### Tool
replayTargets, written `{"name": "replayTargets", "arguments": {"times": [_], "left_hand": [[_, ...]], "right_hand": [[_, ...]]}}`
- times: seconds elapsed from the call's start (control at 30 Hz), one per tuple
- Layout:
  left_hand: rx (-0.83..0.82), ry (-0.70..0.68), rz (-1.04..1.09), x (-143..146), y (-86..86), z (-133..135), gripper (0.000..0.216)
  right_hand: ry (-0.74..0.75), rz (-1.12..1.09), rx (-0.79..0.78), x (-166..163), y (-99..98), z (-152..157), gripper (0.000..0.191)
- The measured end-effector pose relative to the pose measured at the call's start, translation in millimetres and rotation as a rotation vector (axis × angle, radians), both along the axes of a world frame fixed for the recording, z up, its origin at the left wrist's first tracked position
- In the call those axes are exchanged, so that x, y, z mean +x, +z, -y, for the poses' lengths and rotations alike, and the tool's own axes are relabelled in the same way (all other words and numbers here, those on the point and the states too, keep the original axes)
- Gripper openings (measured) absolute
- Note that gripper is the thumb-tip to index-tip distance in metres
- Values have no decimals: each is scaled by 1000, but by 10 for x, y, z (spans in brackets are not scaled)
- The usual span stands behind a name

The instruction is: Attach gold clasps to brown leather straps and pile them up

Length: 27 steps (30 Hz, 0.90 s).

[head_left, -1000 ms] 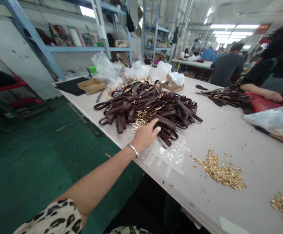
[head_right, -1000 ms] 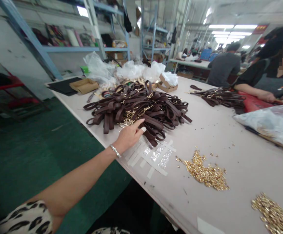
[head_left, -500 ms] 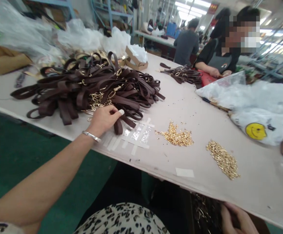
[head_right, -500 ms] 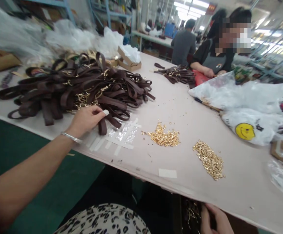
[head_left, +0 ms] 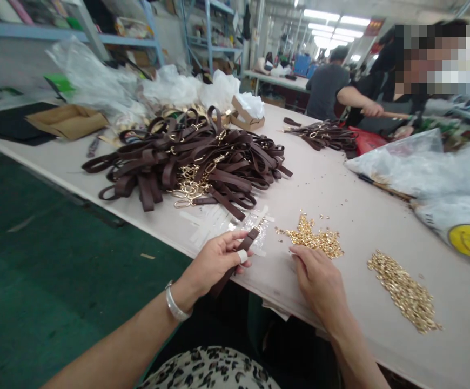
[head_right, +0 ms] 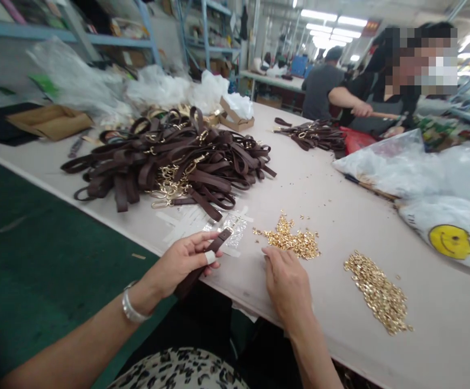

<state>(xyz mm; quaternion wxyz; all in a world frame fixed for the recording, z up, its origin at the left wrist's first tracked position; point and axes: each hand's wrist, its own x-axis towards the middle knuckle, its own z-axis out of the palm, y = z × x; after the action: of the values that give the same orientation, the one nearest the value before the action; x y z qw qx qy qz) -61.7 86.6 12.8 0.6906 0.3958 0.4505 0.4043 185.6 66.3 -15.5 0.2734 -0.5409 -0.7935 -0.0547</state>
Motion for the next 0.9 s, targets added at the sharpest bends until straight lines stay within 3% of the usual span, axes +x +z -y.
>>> {"name": "replayTargets", "arguments": {"times": [0.13, 0.3, 0.5, 0.9], "left_hand": [[-12, -58, 38, -26, -9, 68, 45], [7, -47, 31, -65, -74, 97, 26], [-21, -25, 45, -42, -143, 104, 26], [-55, -10, 65, -21, -107, 149, 24]], "right_hand": [[57, 115, -14, -173, -105, -291, 27], [133, 167, -34, -208, -132, -362, 25], [218, 194, -54, -167, -91, -416, 22], [290, 174, -26, -164, -96, -357, 23]]}}
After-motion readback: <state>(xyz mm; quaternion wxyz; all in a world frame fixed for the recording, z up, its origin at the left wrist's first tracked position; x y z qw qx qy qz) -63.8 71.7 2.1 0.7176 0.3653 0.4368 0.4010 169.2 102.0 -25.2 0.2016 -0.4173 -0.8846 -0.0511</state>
